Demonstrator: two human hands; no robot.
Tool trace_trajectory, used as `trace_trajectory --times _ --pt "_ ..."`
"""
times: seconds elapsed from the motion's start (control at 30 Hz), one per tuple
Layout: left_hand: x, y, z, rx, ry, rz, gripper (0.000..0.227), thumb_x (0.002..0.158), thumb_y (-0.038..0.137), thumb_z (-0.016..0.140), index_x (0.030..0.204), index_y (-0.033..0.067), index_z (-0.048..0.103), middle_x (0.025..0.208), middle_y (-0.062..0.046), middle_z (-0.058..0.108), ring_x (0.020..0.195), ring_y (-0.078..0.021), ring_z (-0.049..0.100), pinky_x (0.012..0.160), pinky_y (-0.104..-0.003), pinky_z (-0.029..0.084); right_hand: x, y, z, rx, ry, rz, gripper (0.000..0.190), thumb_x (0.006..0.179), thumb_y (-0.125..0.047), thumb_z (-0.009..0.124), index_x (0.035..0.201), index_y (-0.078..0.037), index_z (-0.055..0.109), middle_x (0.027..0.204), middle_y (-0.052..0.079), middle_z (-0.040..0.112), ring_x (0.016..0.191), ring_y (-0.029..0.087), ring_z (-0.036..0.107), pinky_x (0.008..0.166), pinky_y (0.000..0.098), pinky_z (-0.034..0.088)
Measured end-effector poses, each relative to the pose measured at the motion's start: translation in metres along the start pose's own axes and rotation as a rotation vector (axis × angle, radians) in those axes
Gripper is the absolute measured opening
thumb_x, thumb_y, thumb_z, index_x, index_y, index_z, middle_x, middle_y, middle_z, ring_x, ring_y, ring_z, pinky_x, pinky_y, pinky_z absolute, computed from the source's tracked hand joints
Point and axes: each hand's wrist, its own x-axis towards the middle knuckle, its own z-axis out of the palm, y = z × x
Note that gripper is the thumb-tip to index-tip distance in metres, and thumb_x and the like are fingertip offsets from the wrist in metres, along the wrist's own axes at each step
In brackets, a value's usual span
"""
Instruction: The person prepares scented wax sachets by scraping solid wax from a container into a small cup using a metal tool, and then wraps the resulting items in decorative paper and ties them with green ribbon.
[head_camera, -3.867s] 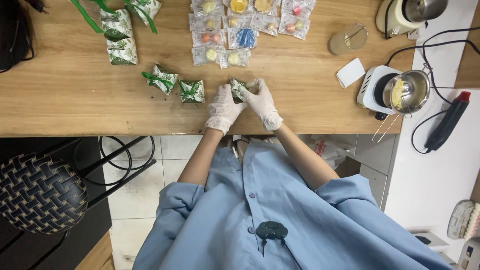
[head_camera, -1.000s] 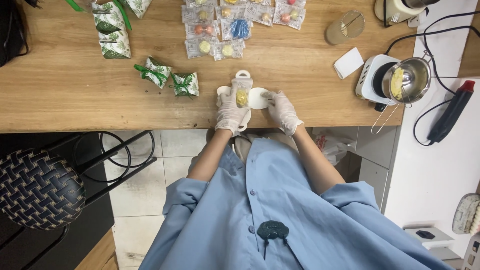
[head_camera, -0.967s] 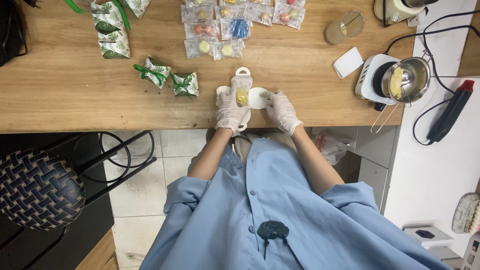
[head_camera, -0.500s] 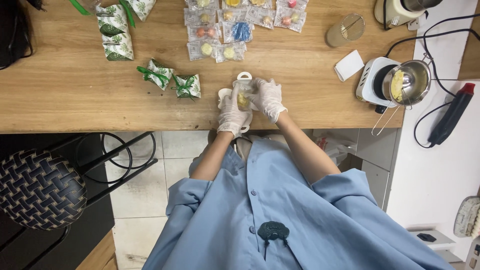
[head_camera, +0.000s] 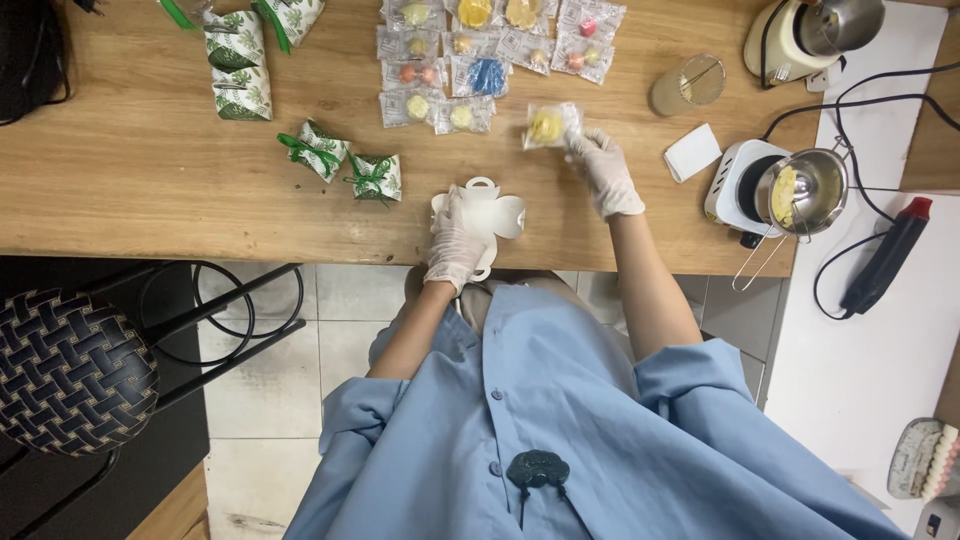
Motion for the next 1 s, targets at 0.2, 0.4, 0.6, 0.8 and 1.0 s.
trace_trajectory --times 0.2,0.4,0.6,0.8,1.0 --pt "-0.009 -0.021 0.009 -0.219 0.0 0.073 0.076 0.087 0.025 0.069 0.152 0.0061 0.034 0.146 -0.026 0.052 0.137 -0.0408 0.052 0.112 -0.047 0.045 0.091 0.037 0.009 0.081 0.014 0.012 0.023 0.094 -0.025 0.079 0.105 -0.011 0.064 0.091 0.0 0.073 0.072 0.009 0.063 0.063 0.0258 0.046" --pt "-0.049 -0.01 -0.016 -0.268 -0.053 0.188 0.072 0.084 0.021 0.072 0.149 0.0078 0.042 0.143 -0.017 0.054 0.117 -0.0324 0.063 0.099 -0.043 0.05 0.08 0.013 0.04 0.146 0.14 0.093 0.048 0.091 -0.037 0.07 0.126 -0.008 0.058 0.098 0.006 0.073 0.08 0.017 0.068 0.075 0.0312 0.053" --pt "-0.073 -0.01 -0.035 -0.272 0.135 0.157 0.033 0.092 0.021 0.071 0.124 0.0137 0.068 0.122 -0.011 0.062 0.098 -0.0259 0.068 0.089 -0.036 0.056 -0.016 0.023 0.062 -0.475 0.088 -0.298 0.07 0.087 -0.034 0.08 0.139 0.0 0.05 0.111 0.014 0.069 0.099 0.019 0.068 0.086 0.0322 0.056" --pt "-0.061 -0.008 -0.045 0.025 0.32 0.243 0.056 0.077 0.025 0.083 0.128 0.0131 0.065 0.127 -0.025 0.05 0.113 -0.0408 0.054 0.094 -0.043 0.048 -0.067 0.044 0.056 -0.916 -0.25 -0.252 0.058 0.079 -0.014 0.078 0.133 -0.002 0.061 0.121 0.018 0.066 0.102 0.024 0.068 0.088 0.0362 0.056" --pt "-0.034 -0.046 -0.024 -0.349 0.249 -0.029 0.085 0.085 0.031 0.078 0.153 0.0054 0.035 0.142 -0.031 0.04 0.126 -0.0446 0.047 0.103 -0.045 0.042 -0.05 0.08 0.021 -0.648 -0.287 -0.178 0.033 0.09 -0.001 0.056 0.119 0.001 0.072 0.113 0.011 0.077 0.104 0.019 0.071 0.096 0.0328 0.054"
